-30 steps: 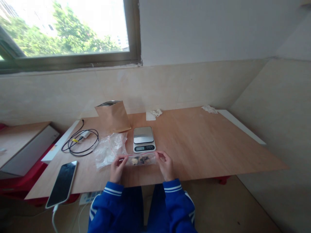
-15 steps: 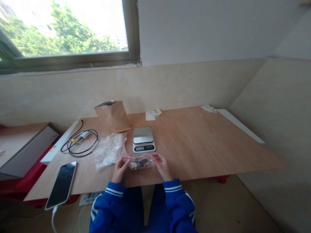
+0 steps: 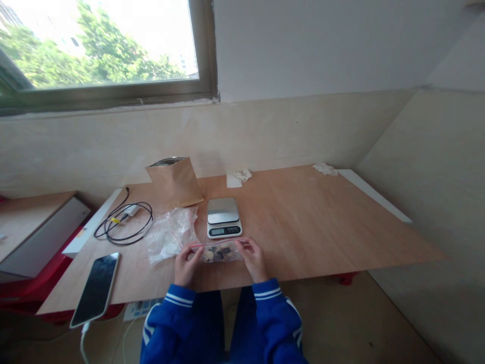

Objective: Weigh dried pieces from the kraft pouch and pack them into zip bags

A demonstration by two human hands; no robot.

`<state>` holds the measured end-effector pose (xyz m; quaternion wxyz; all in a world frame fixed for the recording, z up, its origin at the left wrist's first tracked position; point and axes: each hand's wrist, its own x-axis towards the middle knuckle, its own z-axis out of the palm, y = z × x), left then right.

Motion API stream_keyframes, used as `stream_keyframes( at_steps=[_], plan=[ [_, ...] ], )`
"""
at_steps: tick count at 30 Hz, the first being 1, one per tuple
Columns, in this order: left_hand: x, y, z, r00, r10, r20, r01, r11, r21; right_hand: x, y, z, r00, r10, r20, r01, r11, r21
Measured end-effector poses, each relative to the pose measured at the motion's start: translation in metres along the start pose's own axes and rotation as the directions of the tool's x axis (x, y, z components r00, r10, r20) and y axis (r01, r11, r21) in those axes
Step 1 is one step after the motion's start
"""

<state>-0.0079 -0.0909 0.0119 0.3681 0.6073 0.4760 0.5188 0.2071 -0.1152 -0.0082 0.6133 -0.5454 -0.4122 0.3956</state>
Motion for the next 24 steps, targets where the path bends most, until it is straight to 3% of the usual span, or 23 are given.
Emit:
stream_keyframes(
  at_steps=[4,8,15,24],
  plan=[
    [0.0,0.0,0.0,1.0,-0.018,-0.015,0.018,1.0,-0.016,-0.001,0.0,0.001,1.0,-0.018,-0.013,0.018,1.0,-0.004],
    [0.0,-0.003,0.001,0.997,-0.071,-0.007,0.07,0.994,-0.084,-0.003,-0.002,0.003,0.998,0.017,0.064,-0.021,0.997,0.076],
    [-0.001,-0.002,0.002,0.987,-0.13,0.097,0.153,0.943,-0.296,-0.008,-0.014,0.013,0.982,0.084,0.171,-0.118,0.973,0.201],
    [-0.001,-0.005,-0.001,0.988,-0.124,0.088,0.14,0.966,-0.218,-0.01,-0.018,0.014,0.977,0.058,0.208,-0.075,0.994,0.076]
  ],
)
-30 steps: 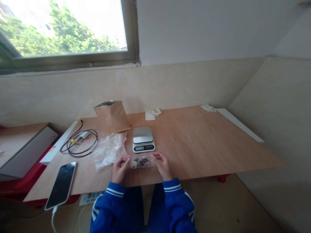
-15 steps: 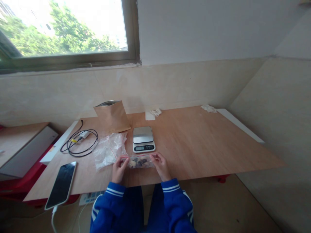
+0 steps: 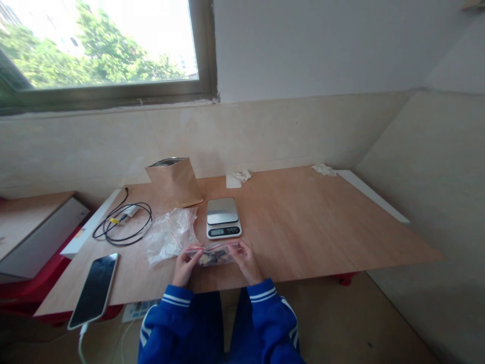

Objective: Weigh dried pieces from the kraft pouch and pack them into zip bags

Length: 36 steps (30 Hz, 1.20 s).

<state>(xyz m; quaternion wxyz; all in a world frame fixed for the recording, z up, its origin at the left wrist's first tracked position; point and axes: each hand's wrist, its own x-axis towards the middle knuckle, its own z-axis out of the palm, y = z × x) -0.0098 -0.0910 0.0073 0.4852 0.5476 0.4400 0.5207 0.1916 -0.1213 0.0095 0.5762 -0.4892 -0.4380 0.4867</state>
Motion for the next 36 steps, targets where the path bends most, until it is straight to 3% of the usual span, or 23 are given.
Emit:
stream_keyframes(
  at_steps=[9,19,23,30,36],
  plan=[
    [0.0,-0.004,0.001,0.996,0.063,-0.061,-0.059,0.996,0.062,0.001,0.01,0.005,0.986,-0.141,-0.094,0.126,0.981,-0.15],
    [-0.002,-0.01,0.005,0.995,-0.062,-0.08,0.061,0.998,-0.007,0.003,0.011,0.0,0.958,-0.256,-0.127,0.221,0.946,-0.239],
    [-0.002,-0.01,0.008,0.99,-0.117,-0.079,0.111,0.991,-0.078,0.002,0.01,0.001,0.966,-0.218,-0.139,0.187,0.961,-0.205],
    [-0.004,-0.002,0.011,0.986,-0.166,0.012,0.165,0.973,-0.159,-0.001,0.005,0.007,0.997,0.0,-0.074,0.004,0.998,0.059],
    [-0.006,-0.001,0.012,0.98,-0.199,0.012,0.198,0.961,-0.191,-0.001,0.004,0.008,0.999,-0.001,-0.039,0.004,0.998,0.062]
  ],
)
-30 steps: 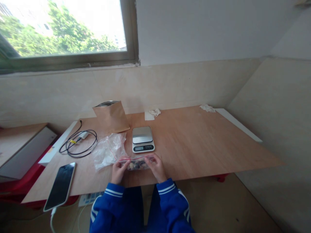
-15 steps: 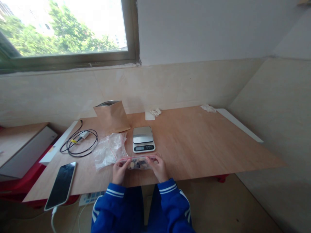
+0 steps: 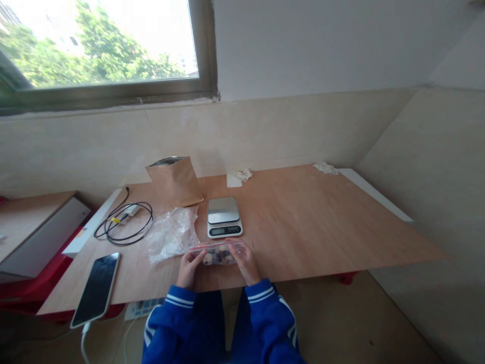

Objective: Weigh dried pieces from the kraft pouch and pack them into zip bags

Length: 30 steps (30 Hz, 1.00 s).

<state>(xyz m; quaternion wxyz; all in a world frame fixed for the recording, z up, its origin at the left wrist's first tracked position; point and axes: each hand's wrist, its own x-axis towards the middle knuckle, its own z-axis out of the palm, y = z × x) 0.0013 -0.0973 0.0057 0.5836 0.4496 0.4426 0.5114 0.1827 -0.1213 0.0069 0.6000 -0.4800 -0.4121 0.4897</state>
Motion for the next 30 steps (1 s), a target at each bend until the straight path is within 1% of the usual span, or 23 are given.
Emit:
stream_keyframes(
  at_steps=[3,5,8,11,13,16,18,20,23,26,30],
  plan=[
    [0.0001,-0.0005,-0.0002,1.0,-0.019,0.005,0.019,1.0,-0.008,-0.001,-0.0019,0.0004,1.0,0.01,-0.005,-0.01,1.0,0.011],
    [0.0,0.0002,-0.0001,1.0,-0.012,0.008,0.012,1.0,-0.008,-0.0018,-0.0026,0.0005,0.999,0.034,-0.009,-0.034,0.999,0.018],
    [-0.0003,0.0017,-0.0001,0.999,0.037,-0.013,-0.037,0.999,0.021,-0.0022,-0.0018,-0.0001,0.999,0.043,-0.009,-0.043,0.999,0.012],
    [0.0002,0.0013,-0.001,0.995,0.091,-0.032,-0.089,0.994,0.063,-0.0019,-0.0008,-0.001,1.0,0.022,-0.002,-0.022,1.0,0.01],
    [0.0009,-0.0007,-0.002,0.994,0.105,-0.038,-0.102,0.992,0.079,-0.0018,-0.0008,-0.001,1.0,0.01,0.01,-0.01,1.0,0.003],
    [0.002,-0.0051,-0.0036,0.993,0.1,-0.059,-0.096,0.993,0.073,-0.002,-0.0011,0.0002,1.0,0.005,0.028,-0.005,1.0,-0.013],
    [0.002,-0.0071,-0.004,0.992,0.101,-0.071,-0.097,0.994,0.058,-0.0019,-0.0001,0.0013,1.0,-0.009,0.019,0.009,1.0,-0.022],
    [0.0014,-0.0072,-0.0038,0.994,0.094,-0.064,-0.091,0.995,0.04,-0.0014,0.0021,0.0022,1.0,-0.025,-0.007,0.025,0.999,-0.032],
    [0.0,-0.0041,-0.0022,0.998,0.052,-0.031,-0.052,0.998,0.02,-0.0005,0.0057,0.0029,0.999,-0.028,-0.035,0.026,0.999,-0.043],
    [-0.0003,-0.0016,-0.0002,0.999,0.04,-0.026,-0.039,0.998,0.044,-0.0005,0.0064,0.0035,0.999,-0.025,-0.043,0.023,0.999,-0.048],
    [0.0006,-0.0047,0.0013,0.997,0.036,-0.071,-0.032,0.998,0.06,-0.0015,0.0036,0.0051,0.998,-0.035,-0.047,0.033,0.998,-0.048]
  ],
)
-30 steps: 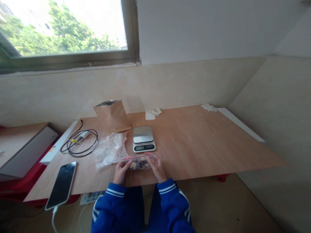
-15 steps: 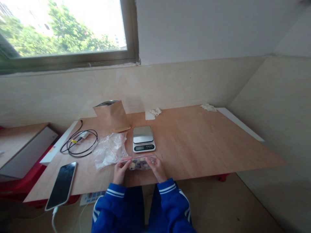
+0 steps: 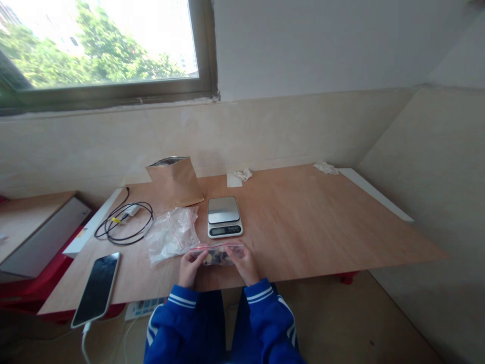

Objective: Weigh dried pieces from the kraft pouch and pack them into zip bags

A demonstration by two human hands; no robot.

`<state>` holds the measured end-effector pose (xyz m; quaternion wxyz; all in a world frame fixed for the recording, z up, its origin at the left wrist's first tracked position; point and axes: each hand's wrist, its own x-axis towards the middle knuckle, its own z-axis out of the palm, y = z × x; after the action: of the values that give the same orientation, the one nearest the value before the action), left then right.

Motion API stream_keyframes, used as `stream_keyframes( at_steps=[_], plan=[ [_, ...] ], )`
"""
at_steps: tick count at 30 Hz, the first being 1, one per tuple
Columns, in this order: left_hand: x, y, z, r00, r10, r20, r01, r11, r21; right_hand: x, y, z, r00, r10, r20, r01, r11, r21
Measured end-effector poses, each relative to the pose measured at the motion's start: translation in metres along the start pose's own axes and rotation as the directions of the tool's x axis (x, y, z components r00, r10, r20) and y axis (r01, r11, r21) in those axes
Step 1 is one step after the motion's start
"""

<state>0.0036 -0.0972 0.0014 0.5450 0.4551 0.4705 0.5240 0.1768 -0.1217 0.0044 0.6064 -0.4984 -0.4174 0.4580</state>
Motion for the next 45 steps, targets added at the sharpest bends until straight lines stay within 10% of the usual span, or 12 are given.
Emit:
stream_keyframes(
  at_steps=[45],
  plan=[
    [-0.003,-0.007,0.011,1.0,0.025,-0.004,-0.025,0.999,-0.04,0.004,0.014,0.006,0.999,-0.03,0.023,0.03,1.0,-0.006]
  ],
)
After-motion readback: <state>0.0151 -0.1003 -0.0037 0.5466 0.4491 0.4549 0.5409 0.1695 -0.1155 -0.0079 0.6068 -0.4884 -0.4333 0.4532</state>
